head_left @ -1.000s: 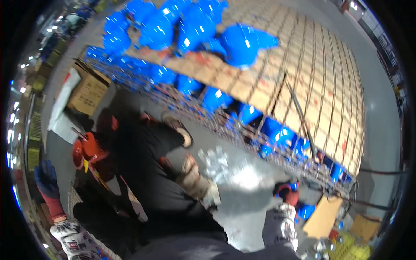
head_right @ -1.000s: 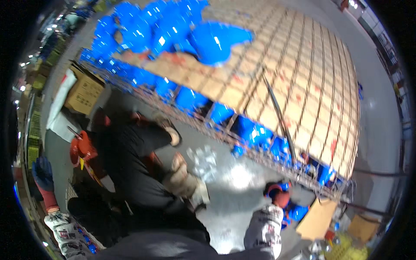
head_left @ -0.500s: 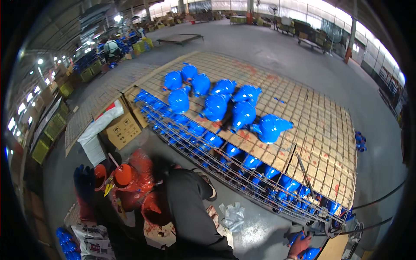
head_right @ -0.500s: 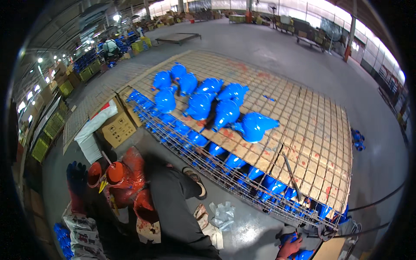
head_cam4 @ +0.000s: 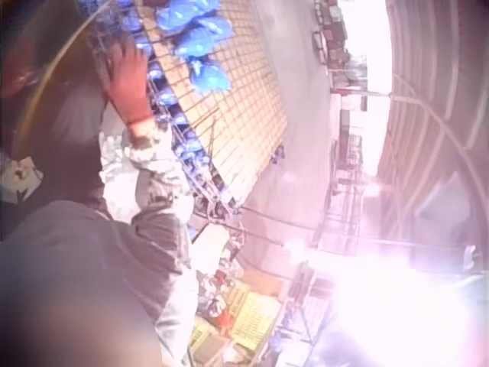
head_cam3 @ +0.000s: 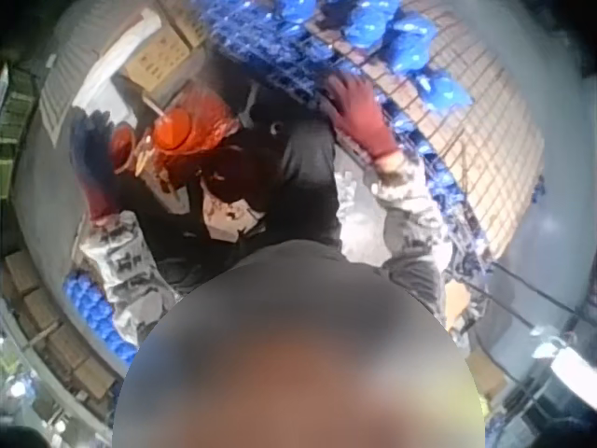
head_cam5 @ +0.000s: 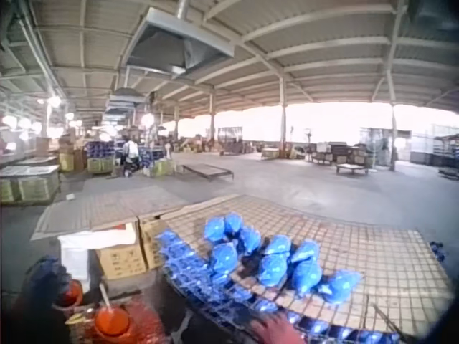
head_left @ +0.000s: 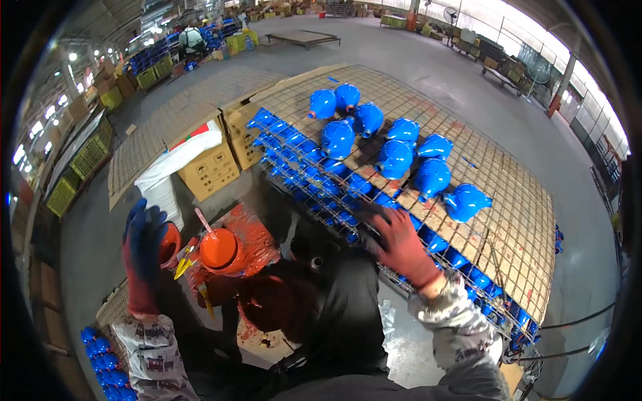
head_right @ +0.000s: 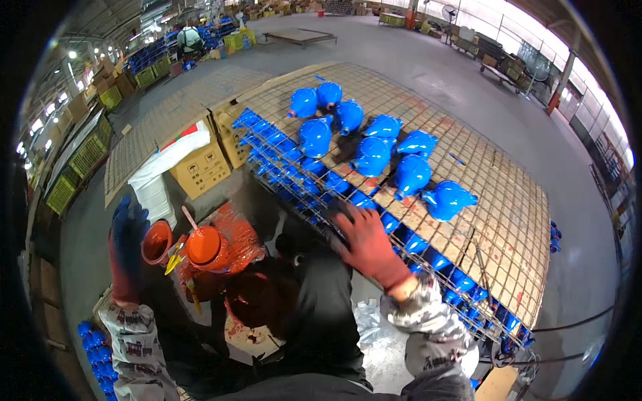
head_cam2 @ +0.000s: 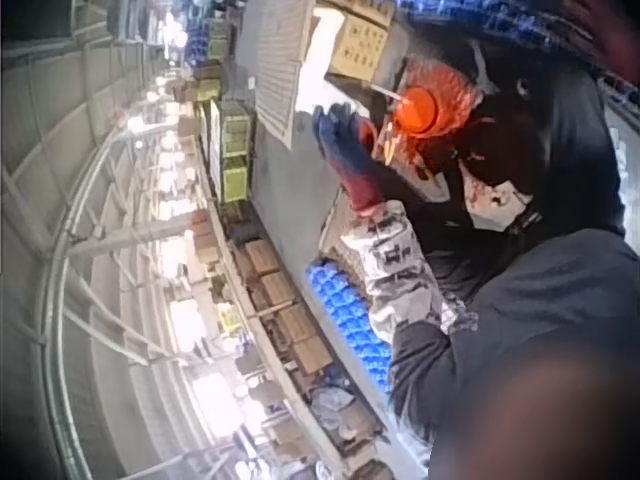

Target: Painting blue industrial meter housings or components with red paint using a hand brush.

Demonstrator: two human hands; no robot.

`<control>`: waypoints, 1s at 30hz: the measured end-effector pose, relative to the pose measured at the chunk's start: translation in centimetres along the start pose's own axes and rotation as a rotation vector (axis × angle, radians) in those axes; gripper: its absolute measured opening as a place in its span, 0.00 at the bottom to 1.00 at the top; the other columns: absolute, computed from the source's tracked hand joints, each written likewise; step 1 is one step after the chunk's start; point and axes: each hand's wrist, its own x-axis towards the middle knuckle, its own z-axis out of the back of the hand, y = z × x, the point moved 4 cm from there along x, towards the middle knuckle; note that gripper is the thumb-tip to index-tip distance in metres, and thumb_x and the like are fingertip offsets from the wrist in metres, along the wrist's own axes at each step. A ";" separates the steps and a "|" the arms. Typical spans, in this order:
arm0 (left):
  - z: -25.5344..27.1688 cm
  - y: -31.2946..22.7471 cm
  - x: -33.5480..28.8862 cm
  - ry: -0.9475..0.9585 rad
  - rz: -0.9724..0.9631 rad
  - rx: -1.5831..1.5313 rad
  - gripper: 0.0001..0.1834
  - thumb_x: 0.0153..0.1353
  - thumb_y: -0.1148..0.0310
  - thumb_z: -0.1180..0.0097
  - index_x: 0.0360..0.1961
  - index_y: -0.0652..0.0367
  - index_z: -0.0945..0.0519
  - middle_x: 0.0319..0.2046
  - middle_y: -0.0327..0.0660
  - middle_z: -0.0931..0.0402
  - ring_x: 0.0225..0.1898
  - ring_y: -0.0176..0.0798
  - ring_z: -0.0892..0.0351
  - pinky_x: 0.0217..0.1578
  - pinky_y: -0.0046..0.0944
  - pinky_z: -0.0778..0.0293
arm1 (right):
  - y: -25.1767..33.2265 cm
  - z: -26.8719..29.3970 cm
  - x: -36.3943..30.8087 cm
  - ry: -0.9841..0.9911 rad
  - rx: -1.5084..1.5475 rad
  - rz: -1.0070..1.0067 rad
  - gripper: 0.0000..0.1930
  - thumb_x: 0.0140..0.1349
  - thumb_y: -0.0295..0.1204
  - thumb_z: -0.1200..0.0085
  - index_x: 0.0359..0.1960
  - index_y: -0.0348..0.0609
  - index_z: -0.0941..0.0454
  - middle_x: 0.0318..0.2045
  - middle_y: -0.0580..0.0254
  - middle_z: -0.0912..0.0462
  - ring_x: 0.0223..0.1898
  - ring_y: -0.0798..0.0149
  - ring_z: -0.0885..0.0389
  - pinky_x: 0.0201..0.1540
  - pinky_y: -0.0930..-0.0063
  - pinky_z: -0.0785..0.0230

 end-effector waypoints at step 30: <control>-38.3 19.2 32.7 0.481 -0.539 0.679 0.39 0.46 0.62 0.27 0.61 0.54 0.31 0.49 0.53 0.28 0.46 0.53 0.21 0.45 0.51 0.21 | -6.7 -7.4 7.6 0.103 0.118 -0.353 0.30 0.53 0.47 0.37 0.55 0.45 0.24 0.55 0.47 0.26 0.62 0.44 0.32 0.60 0.49 0.40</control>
